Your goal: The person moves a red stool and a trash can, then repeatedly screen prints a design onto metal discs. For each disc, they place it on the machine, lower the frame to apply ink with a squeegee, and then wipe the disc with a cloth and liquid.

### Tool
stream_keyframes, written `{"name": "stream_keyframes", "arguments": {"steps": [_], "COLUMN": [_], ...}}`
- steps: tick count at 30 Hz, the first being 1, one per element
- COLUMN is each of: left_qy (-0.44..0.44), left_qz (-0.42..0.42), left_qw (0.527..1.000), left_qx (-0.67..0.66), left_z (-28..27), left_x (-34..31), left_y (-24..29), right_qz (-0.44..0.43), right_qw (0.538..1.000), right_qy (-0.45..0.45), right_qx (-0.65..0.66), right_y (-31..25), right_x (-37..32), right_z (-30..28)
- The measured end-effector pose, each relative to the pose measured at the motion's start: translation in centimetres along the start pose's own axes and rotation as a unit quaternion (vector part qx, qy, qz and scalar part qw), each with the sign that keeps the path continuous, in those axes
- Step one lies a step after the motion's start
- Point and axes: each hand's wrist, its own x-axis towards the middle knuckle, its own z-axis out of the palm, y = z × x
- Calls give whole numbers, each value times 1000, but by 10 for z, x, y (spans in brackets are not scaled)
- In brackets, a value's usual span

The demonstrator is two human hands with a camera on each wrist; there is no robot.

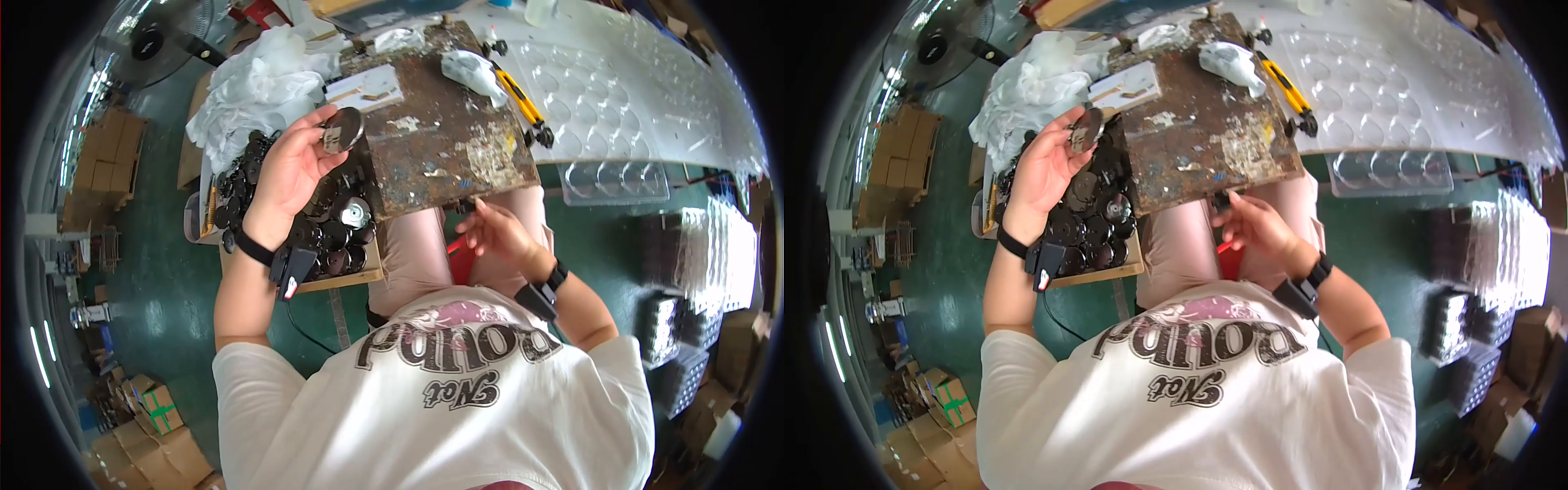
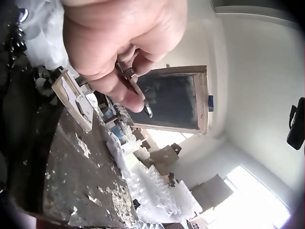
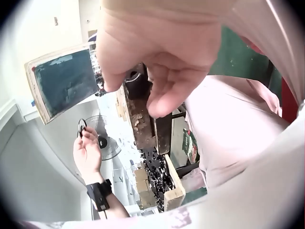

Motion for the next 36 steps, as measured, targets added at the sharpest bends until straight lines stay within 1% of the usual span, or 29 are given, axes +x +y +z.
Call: {"name": "stream_keyframes", "arguments": {"steps": [1,3,4,6,7,9,10,11,12,13,14,15,16,18,19,22,23,25,26,27,29,30,31,32,33,34,35,36], "left_qy": [4,6,15,31,29,5,-8,-14,-14,-13,-10,-11,-9,0,4,35,37,56,67,74,44,28,33,3,-28,-60,-59,-75], "left_qz": [-2,8,23,44,47,54,61,65,93,121,148,151,151,147,145,260,253,203,180,177,267,310,304,282,259,236,232,223], "left_qw": [1000,1000,998,987,987,968,956,956,928,893,853,856,830,771,772,614,615,629,635,637,634,630,631,634,636,638,639,630], "left_qx": [3,6,54,151,153,244,287,286,361,433,500,495,537,620,619,745,746,748,748,747,724,712,713,720,726,731,731,740], "left_z": [0,0,0,1,2,4,5,2,-4,-10,-10,-12,-12,-13,-15,-17,-19,-20,-22,-25,-34,-39,-42,-45,-47,-48,-48,-48], "left_x": [7,26,36,56,66,88,99,113,128,143,151,155,155,154,153,150,151,151,152,154,159,161,160,161,162,161,159,158], "left_y": [3,8,9,8,7,6,5,-1,-9,-16,-17,-19,-20,-21,-20,-21,-22,-25,-26,-27,-35,-38,-35,-30,-23,-18,-14,-9], "right_qz": [-1,0,-2,-14,-21,-35,-18,-2,16,9,31,57,85,101,83,39,45,-28,-23,-40,-74,-69,-86,-103,-100,-142,-184,-182], "right_qw": [1000,993,985,989,992,993,994,994,994,994,980,956,921,893,893,890,890,886,886,875,851,851,833,815,816,768,713,715], "right_qy": [-8,62,99,90,83,79,75,71,68,72,73,73,71,61,72,120,116,119,114,106,91,85,87,89,84,90,96,94], "right_qx": [-11,-99,-138,-120,-98,-74,-78,-81,-84,-86,-183,-279,-373,-435,-437,-438,-438,-447,-449,-471,-511,-514,-540,-563,-563,-619,-669,-669], "right_y": [-2,-7,-9,-11,-9,-9,-12,-16,-22,-30,-39,-50,-64,-98,-116,-166,-179,-203,-212,-221,-240,-249,-255,-260,-265,-268,-268,-267], "right_x": [-1,-3,-4,-3,-2,-3,-5,-7,-10,-12,-18,-26,-35,-54,-62,-79,-79,-71,-63,-55,-37,-25,-12,3,18,34,47,62], "right_z": [5,16,18,18,17,19,21,23,26,29,31,32,33,38,43,50,49,44,45,47,48,44,40,35,31,27,24,22]}}
